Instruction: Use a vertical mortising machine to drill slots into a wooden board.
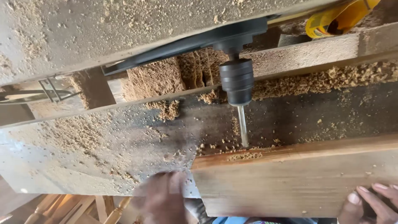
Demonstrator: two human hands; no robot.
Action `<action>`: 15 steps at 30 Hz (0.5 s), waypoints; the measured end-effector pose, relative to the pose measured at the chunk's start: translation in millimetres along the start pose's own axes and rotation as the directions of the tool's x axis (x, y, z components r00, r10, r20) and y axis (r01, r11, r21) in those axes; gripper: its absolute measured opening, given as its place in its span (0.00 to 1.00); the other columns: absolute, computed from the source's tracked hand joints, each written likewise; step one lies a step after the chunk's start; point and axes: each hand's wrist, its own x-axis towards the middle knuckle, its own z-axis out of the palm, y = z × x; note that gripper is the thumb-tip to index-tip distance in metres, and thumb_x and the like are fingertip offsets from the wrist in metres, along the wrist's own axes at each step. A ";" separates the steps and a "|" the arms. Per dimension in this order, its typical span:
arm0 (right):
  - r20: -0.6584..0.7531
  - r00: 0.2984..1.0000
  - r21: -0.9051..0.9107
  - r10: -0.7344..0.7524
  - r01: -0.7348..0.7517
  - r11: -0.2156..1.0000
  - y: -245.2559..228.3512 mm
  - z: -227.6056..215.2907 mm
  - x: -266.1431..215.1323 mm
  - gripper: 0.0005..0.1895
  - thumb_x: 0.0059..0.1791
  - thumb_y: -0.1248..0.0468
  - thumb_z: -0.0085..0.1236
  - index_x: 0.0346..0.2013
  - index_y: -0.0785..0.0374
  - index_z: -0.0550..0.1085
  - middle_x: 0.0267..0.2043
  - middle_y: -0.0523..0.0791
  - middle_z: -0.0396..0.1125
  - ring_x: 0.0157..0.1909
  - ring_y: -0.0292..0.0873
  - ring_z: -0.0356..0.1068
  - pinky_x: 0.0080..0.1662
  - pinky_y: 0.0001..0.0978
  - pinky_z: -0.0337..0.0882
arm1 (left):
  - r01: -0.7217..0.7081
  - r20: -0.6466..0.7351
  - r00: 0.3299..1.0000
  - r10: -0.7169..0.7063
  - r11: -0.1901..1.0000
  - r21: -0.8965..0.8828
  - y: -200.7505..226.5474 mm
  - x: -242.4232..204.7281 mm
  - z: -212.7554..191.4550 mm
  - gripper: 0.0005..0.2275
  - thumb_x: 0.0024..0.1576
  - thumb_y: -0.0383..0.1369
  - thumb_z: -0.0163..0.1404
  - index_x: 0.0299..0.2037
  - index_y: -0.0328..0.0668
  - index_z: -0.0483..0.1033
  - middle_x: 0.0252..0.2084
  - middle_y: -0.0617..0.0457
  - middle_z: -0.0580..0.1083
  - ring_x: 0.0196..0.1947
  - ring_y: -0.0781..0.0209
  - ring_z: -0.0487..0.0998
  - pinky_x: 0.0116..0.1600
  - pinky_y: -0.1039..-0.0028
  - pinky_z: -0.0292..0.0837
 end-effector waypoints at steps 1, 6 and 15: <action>0.097 0.995 -0.027 0.026 -0.023 0.999 28.9 0.6 -13.6 0.21 0.46 0.65 0.60 0.45 0.82 0.76 0.61 0.67 0.63 0.72 0.65 0.62 0.89 0.63 0.57 | 0.314 0.299 0.908 -0.293 0.949 -0.024 -20.0 5.1 -20.2 0.16 0.57 0.55 0.53 0.34 0.58 0.84 0.42 0.61 0.82 0.44 0.63 0.82 0.60 0.55 0.73; -0.047 0.999 0.033 0.002 0.000 0.999 -20.7 1.2 9.4 0.18 0.51 0.68 0.54 0.46 0.86 0.71 0.59 0.71 0.60 0.68 0.70 0.60 0.85 0.68 0.58 | 0.200 0.140 0.980 -0.143 0.726 -0.658 -4.1 -40.3 17.6 0.15 0.54 0.36 0.60 0.49 0.43 0.75 0.54 0.45 0.73 0.48 0.55 0.78 0.50 0.65 0.79; -0.236 0.947 -0.081 -0.220 0.206 0.975 -84.4 16.8 77.5 0.20 0.61 0.59 0.41 0.48 0.79 0.63 0.56 0.62 0.55 0.48 0.59 0.60 0.58 0.58 0.67 | 0.350 0.261 0.896 -0.358 0.211 -0.913 81.4 -38.2 38.7 0.33 0.60 0.54 0.46 0.68 0.39 0.54 0.62 0.40 0.64 0.62 0.48 0.70 0.66 0.54 0.72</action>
